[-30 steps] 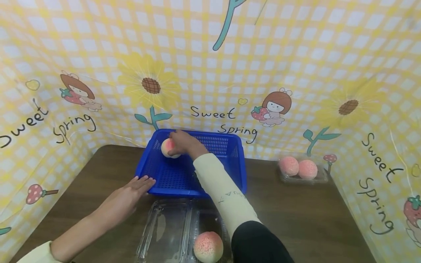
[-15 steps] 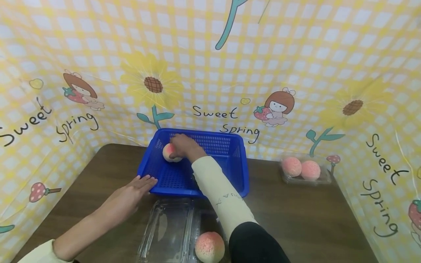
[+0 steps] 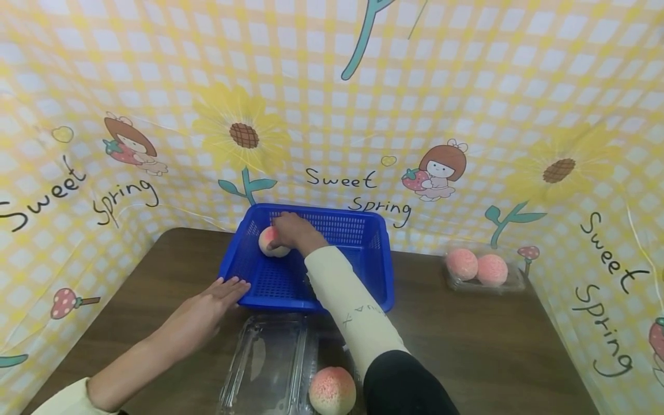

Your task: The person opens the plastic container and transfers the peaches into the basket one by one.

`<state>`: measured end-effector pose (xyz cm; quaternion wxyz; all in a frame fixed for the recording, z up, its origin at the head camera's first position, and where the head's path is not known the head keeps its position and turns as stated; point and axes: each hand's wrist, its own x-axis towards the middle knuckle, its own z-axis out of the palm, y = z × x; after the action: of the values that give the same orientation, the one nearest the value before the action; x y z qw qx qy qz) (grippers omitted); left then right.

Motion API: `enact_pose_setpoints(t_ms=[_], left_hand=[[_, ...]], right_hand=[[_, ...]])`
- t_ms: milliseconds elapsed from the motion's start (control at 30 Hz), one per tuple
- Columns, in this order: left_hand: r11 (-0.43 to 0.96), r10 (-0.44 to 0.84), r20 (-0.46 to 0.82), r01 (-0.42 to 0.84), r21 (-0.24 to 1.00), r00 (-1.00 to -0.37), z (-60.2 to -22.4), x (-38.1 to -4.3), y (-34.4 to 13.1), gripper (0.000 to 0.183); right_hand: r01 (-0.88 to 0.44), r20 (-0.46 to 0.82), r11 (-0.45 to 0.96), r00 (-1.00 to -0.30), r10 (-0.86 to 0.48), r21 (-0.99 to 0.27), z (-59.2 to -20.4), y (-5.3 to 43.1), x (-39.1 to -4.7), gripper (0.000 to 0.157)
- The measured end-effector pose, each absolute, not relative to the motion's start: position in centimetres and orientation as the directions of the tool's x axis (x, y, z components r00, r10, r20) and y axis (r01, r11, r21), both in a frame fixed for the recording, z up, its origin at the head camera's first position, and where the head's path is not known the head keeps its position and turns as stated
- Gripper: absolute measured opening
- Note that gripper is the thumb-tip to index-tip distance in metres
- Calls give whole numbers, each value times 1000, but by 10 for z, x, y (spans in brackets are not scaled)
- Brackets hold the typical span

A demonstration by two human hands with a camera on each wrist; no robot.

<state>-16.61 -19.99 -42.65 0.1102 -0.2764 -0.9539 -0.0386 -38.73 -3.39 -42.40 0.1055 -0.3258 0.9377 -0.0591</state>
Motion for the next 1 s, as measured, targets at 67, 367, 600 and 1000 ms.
enact_pose_setpoints(t_ms=[67, 367, 600, 1000], left_hand=[[843, 518, 234, 537, 21, -823, -427, -166, -199, 47], [843, 521, 218, 538, 25, -825, -426, -165, -198, 54], [843, 522, 205, 537, 21, -828, -422, -167, -199, 57], [848, 511, 225, 530, 27, -830, -426, -166, -201, 47]], right_hand=[[-593, -167, 782, -765, -622, -192, -422, -31, -387, 67], [-631, -105, 750, -747, -656, -196, -385, -16, -381, 54], [-663, -54, 732, -734, -677, -153, -348, 6, -349, 58], [-661, 82, 706, -742, -665, -253, -354, 81, -266, 41]])
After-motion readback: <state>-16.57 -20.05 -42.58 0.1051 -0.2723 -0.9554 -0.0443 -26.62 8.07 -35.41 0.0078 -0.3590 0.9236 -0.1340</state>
